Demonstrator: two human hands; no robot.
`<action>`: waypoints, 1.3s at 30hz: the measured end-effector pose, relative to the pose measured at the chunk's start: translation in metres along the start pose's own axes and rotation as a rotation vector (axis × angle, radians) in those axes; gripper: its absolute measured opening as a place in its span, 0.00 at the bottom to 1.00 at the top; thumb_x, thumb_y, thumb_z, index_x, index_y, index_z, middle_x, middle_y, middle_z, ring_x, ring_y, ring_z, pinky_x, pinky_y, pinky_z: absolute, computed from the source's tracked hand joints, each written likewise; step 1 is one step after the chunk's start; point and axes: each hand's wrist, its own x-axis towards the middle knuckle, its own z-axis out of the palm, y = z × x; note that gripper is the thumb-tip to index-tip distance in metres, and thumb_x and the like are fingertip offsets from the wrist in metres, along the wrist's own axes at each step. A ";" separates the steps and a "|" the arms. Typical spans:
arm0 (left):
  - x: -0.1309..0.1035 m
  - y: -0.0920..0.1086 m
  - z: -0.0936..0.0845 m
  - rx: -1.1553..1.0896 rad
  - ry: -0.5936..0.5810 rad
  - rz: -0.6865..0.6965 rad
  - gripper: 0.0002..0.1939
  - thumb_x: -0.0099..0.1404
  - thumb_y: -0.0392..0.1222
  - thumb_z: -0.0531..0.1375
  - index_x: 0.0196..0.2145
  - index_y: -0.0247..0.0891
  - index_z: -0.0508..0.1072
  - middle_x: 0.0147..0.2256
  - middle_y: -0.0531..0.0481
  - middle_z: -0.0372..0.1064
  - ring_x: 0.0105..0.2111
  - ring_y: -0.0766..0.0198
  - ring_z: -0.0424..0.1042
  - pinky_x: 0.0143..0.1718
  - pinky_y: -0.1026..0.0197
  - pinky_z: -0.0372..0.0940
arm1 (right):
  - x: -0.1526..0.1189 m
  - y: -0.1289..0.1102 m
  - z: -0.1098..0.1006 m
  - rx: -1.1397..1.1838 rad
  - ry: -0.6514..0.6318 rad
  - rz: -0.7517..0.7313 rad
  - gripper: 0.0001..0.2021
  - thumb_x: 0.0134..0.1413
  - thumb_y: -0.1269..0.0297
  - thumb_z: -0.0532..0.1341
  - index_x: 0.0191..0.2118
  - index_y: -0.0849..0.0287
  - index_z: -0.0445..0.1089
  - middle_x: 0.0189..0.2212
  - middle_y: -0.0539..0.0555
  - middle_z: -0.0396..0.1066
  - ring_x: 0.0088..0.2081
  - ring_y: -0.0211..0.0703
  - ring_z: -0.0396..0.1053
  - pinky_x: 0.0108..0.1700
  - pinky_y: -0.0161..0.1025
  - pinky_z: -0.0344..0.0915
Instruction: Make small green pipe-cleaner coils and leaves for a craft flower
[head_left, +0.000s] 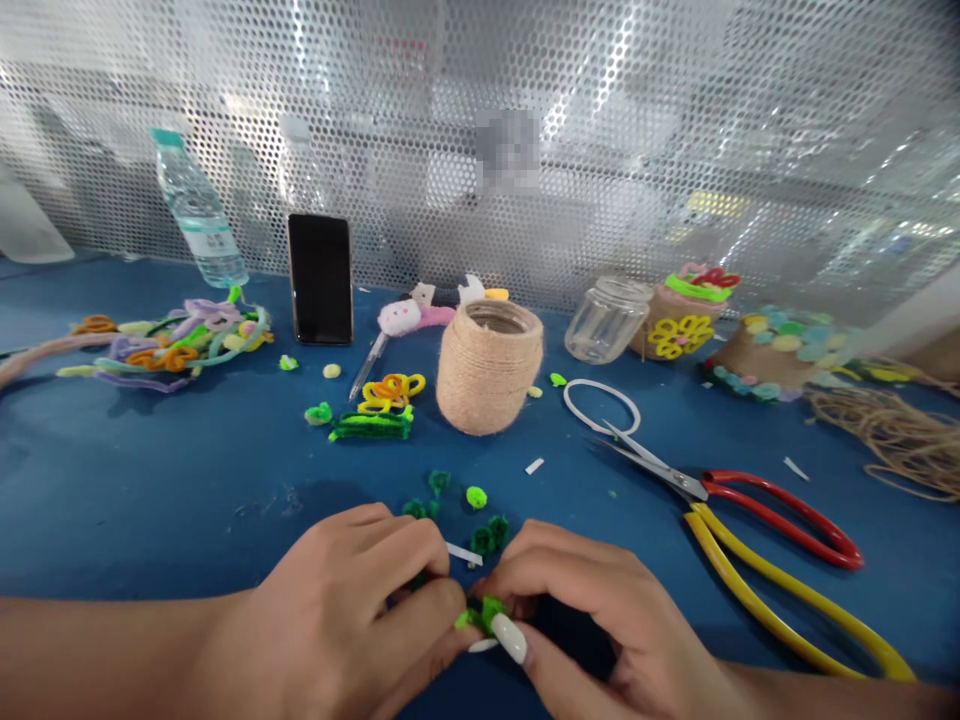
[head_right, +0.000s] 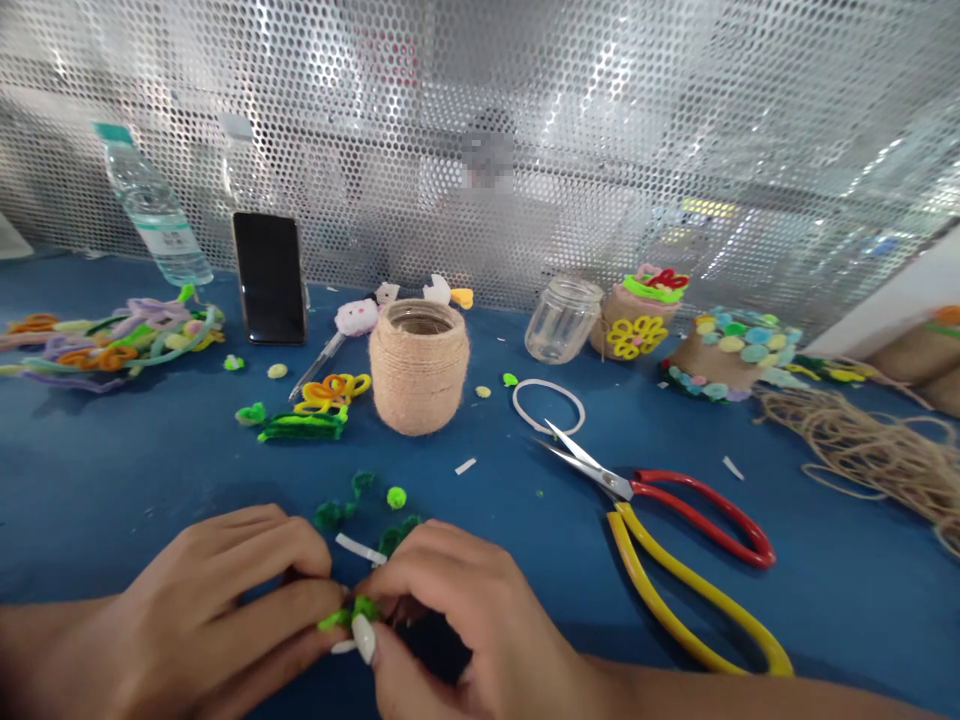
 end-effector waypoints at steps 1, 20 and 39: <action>0.000 0.000 0.000 -0.004 0.005 0.000 0.09 0.65 0.35 0.52 0.28 0.37 0.68 0.25 0.53 0.62 0.23 0.65 0.59 0.22 0.61 0.56 | 0.000 0.000 0.000 0.010 0.001 0.010 0.07 0.50 0.77 0.55 0.32 0.66 0.70 0.26 0.55 0.68 0.29 0.37 0.65 0.31 0.32 0.64; 0.001 0.002 -0.003 -0.023 0.039 -0.049 0.11 0.70 0.36 0.47 0.42 0.38 0.68 0.33 0.52 0.67 0.30 0.68 0.68 0.31 0.64 0.62 | -0.003 0.006 0.003 -0.122 -0.048 0.046 0.10 0.54 0.79 0.51 0.32 0.60 0.65 0.29 0.52 0.68 0.32 0.37 0.65 0.34 0.32 0.63; -0.001 -0.001 -0.003 -0.153 0.112 -0.070 0.08 0.67 0.31 0.51 0.35 0.36 0.69 0.29 0.53 0.67 0.27 0.70 0.66 0.28 0.65 0.60 | 0.002 0.000 -0.002 0.055 -0.039 0.114 0.06 0.57 0.71 0.54 0.30 0.61 0.65 0.25 0.50 0.64 0.27 0.34 0.62 0.29 0.31 0.62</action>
